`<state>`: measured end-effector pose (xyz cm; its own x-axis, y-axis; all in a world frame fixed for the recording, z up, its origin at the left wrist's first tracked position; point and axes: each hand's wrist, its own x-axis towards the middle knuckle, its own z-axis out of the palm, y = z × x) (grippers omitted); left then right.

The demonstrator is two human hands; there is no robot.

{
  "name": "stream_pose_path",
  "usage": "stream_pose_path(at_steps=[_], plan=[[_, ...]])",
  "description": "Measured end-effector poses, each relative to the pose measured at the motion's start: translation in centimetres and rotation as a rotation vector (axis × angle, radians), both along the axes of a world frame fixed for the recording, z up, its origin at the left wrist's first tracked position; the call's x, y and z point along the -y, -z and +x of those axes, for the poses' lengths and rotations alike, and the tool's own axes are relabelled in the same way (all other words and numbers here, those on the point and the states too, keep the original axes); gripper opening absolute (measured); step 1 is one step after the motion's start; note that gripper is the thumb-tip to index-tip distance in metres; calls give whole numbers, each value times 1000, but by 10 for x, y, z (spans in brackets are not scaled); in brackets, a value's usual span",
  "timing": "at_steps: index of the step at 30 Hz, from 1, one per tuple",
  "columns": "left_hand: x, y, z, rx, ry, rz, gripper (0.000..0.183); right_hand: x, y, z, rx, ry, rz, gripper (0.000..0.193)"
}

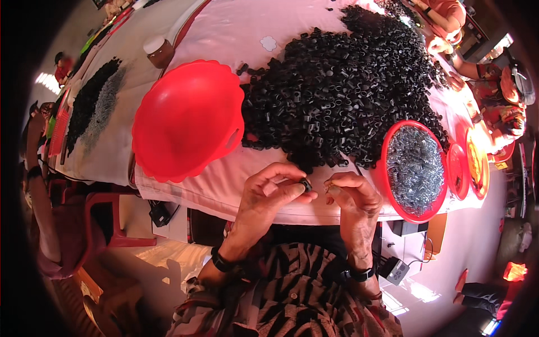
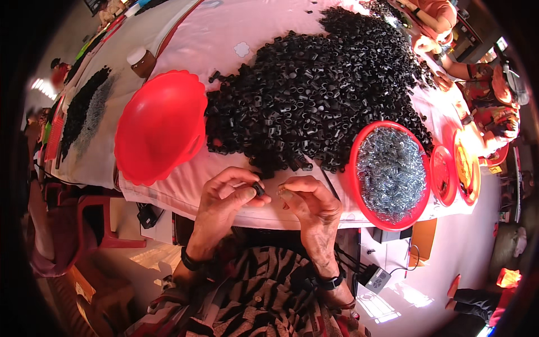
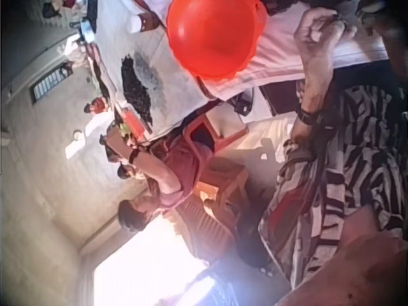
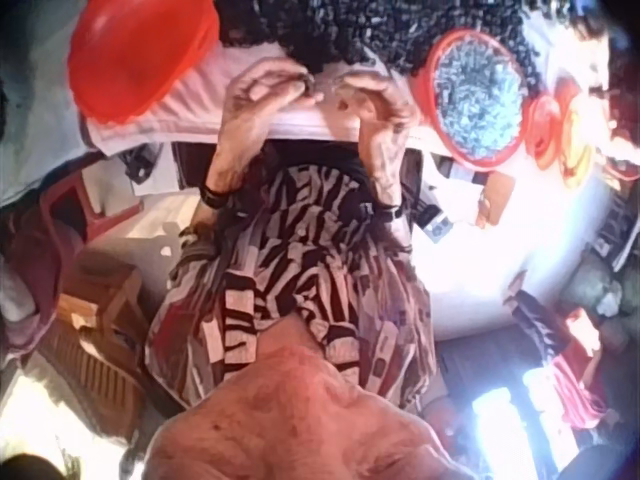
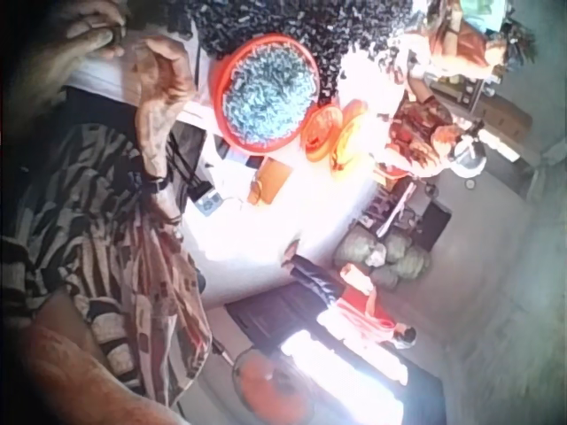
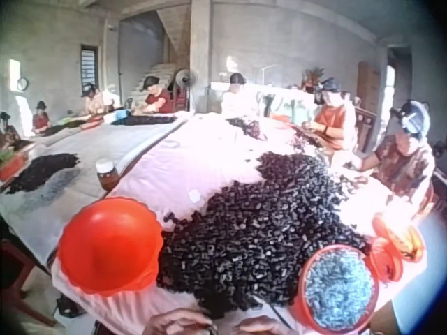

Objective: Sort and assemble small plastic shoe components at a large table.

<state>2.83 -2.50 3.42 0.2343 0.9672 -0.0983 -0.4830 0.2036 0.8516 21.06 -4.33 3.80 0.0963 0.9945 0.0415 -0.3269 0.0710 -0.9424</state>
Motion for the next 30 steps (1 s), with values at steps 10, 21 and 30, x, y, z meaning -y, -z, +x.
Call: stream_pose_path(at_steps=[10,21,30], plan=[[2,19,-8,182,4,-102,19,0,9,-11,-32,-37,85,17],[2,19,-3,185,58,-98,17,-1,8,-20,72,-20,166,15],[5,17,-3,168,40,-123,14,4,6,-28,245,21,193,12]])
